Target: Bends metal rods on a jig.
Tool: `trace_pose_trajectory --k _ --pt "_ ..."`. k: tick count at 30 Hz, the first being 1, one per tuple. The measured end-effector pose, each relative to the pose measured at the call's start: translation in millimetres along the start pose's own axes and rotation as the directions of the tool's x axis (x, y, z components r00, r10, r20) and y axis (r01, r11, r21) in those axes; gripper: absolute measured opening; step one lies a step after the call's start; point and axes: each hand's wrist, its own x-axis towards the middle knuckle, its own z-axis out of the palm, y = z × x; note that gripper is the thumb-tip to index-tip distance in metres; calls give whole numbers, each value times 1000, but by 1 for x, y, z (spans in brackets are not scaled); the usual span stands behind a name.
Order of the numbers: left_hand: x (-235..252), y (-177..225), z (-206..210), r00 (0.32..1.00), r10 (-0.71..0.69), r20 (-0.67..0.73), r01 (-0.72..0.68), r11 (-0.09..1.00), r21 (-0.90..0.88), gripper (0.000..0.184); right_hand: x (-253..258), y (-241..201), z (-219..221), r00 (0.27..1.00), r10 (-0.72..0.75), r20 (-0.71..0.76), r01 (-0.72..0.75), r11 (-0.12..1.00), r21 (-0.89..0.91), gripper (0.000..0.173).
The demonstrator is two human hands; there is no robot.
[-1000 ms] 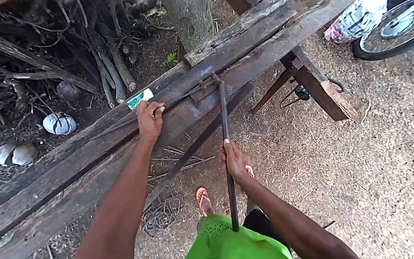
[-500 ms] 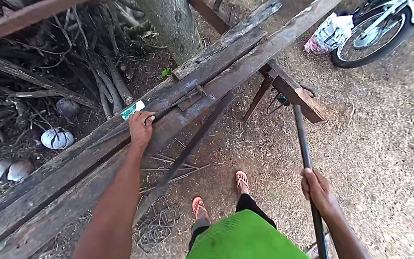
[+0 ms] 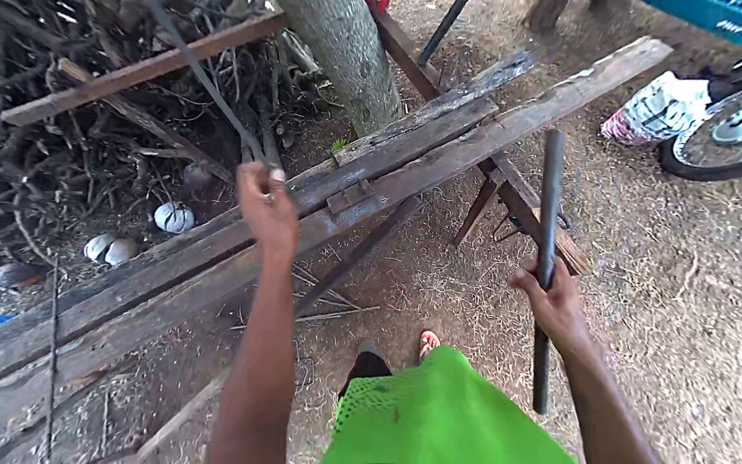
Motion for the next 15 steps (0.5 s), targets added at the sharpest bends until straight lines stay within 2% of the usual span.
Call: trace_pose_trajectory --k 2,3,6,8,10,12,15 --pt "-40 4 38 986 -115 118 139 966 -220 36 32 -26 19 995 -74 72 80 993 -83 34" --pt "-61 -1 59 972 -153 180 209 912 -353 34 46 -36 30 990 -97 104 109 987 -122 36" --pt "-102 -13 116 885 -319 338 465 625 -628 25 84 -49 64 964 -168 206 211 954 -211 46" --pt "-110 -19 140 805 -438 400 581 448 -680 23 104 -45 83 944 -146 296 228 936 -266 44" --pt "-109 -25 151 756 -490 433 627 354 -694 22 119 -35 94 917 -83 391 230 910 -345 44" --pt "-102 -33 156 748 -478 461 637 323 -700 24 129 -28 100 901 -51 431 246 878 -411 45" --pt "-89 -48 158 726 -435 532 676 312 -668 26 140 -31 104 904 -93 418 302 831 -468 42"
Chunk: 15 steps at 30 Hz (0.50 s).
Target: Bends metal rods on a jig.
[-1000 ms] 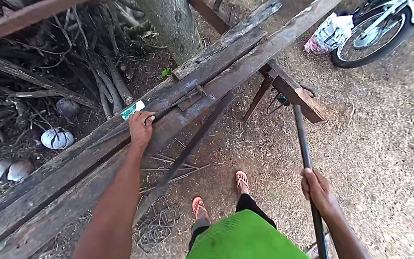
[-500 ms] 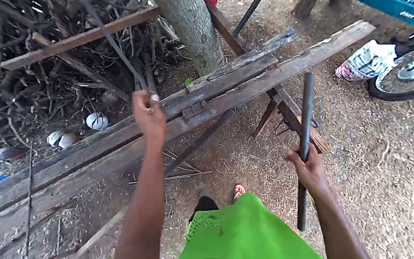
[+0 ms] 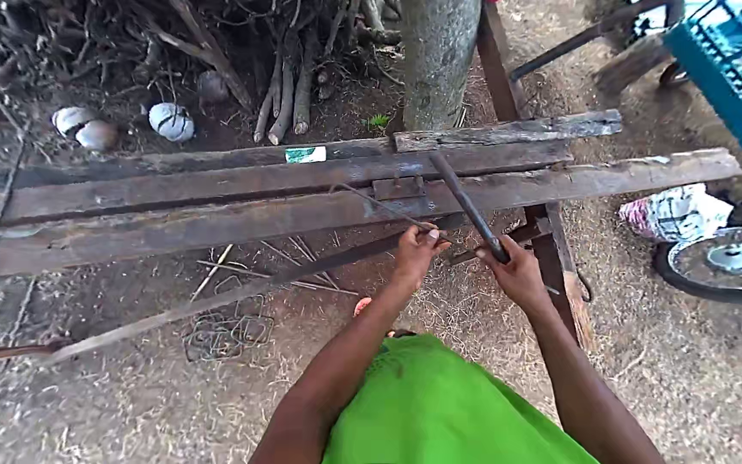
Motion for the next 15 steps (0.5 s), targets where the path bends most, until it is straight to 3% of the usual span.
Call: trace_pose_trajectory --k 3,6,11,15 --pt "1 13 -21 993 -58 103 28 961 277 30 17 2 -13 999 -23 -42 22 999 -27 40" --pt "-11 32 -61 993 -12 118 -57 826 561 28 40 9 -40 997 -69 -46 69 998 -15 35" --pt "-20 64 -128 949 286 -136 -108 694 712 29 99 33 -91 980 -192 47 194 980 -34 27" --pt "12 75 -138 868 419 -265 -96 667 738 31 156 57 -107 955 -252 158 267 960 -80 31"
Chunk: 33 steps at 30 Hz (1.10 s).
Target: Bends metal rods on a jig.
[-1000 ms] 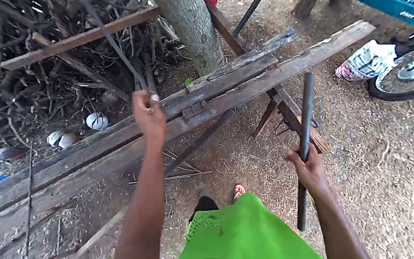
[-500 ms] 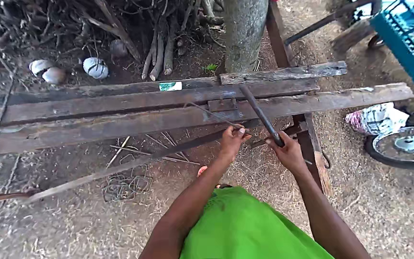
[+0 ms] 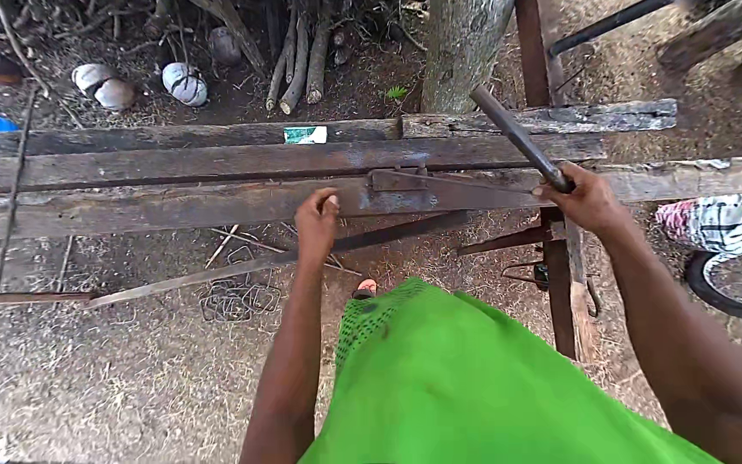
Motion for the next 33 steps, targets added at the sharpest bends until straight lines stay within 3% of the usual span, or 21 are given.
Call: trace_pose_trajectory --k 9,15,20,26,30,33 --pt "34 16 51 999 17 34 -23 980 196 32 69 45 9 982 -93 167 73 990 124 28" --pt "36 17 63 999 37 16 -39 979 202 28 81 62 18 984 -90 154 72 991 115 27" --pt "36 25 65 997 6 82 -26 968 250 31 83 70 24 977 -125 171 103 986 132 28" --pt "32 29 76 996 85 -25 -66 906 417 23 67 59 25 986 -159 58 165 980 -110 33" --pt "32 24 74 996 91 12 -88 911 404 25 36 53 -11 997 -71 -4 68 970 -231 33" --pt "34 25 70 996 73 45 -85 886 457 26 18 74 -46 997 -34 -75 17 973 -228 31"
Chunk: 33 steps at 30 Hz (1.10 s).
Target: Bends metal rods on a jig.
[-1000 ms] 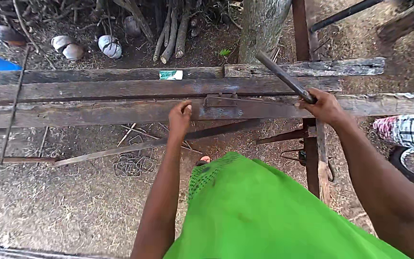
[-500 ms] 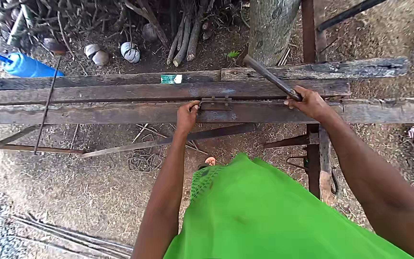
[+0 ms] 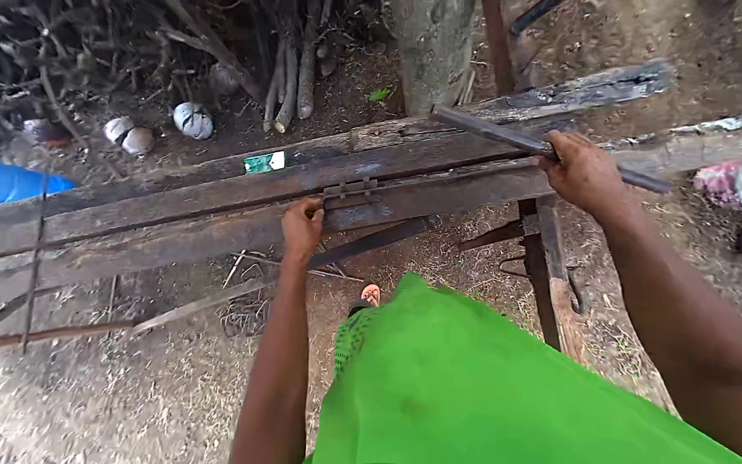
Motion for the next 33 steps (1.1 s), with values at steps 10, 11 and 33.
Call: trace_pose_trajectory --k 10,11,33 --pt "-9 7 21 982 136 -132 -124 988 92 34 -71 156 -59 908 396 -139 -414 898 -147 30" --pt "-10 7 23 981 136 -137 -121 986 112 34 -78 165 -60 900 417 -130 -434 885 -166 29" --pt "-10 0 26 971 143 -193 -122 986 116 27 -57 225 -30 941 331 65 -296 903 -313 34"
